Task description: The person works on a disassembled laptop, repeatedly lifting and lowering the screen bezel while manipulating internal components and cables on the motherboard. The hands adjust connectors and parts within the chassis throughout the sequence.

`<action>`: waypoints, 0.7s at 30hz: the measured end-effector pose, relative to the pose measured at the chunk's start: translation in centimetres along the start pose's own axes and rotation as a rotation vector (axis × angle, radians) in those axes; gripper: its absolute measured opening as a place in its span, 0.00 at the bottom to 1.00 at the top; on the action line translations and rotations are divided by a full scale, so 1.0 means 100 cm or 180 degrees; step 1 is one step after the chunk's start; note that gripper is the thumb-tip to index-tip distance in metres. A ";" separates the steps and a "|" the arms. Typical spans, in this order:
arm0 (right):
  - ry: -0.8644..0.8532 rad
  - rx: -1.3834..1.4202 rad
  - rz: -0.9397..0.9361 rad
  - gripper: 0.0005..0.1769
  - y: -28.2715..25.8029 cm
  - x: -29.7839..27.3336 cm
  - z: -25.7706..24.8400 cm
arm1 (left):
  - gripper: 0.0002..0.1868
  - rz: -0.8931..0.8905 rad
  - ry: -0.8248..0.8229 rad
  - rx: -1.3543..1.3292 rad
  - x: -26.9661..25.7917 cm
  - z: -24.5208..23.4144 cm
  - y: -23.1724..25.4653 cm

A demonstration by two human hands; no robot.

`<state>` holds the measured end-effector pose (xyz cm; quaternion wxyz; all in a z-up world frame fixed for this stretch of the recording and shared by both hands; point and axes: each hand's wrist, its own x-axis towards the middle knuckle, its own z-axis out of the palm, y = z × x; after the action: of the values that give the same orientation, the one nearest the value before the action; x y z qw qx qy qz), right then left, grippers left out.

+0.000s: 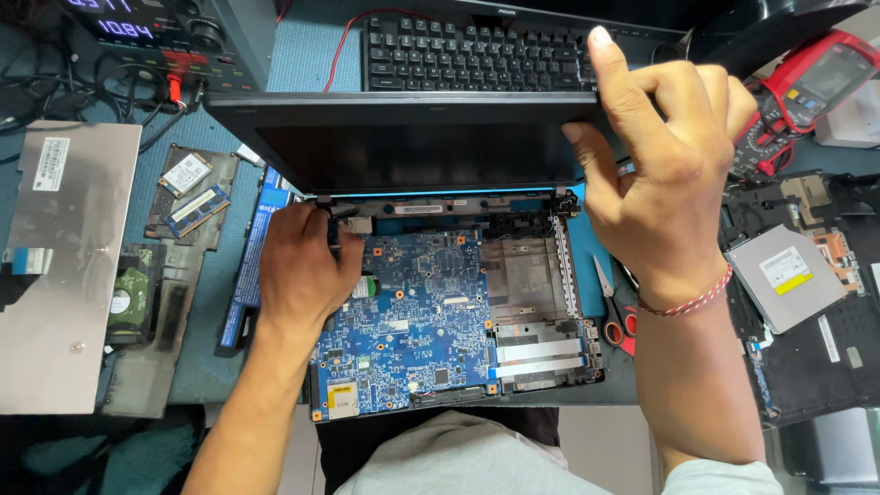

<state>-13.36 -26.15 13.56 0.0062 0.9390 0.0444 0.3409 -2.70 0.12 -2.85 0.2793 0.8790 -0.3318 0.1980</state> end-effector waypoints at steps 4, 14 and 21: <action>-0.0037 -0.0006 -0.0034 0.24 0.002 0.004 0.001 | 0.12 -0.0068 -0.0041 -0.0052 0.000 0.001 -0.002; -0.0051 -0.0083 -0.0047 0.30 0.005 0.014 0.007 | 0.11 -0.0180 -0.0018 -0.0100 0.004 -0.002 0.002; -0.0032 -0.0072 -0.0084 0.29 0.005 0.015 0.006 | 0.12 -0.0291 -0.0026 -0.0156 0.007 -0.005 0.003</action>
<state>-11.81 -26.50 14.08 0.0216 0.9400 0.0529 0.3365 -2.47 -0.07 -2.05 0.3081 0.8870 -0.2972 0.1732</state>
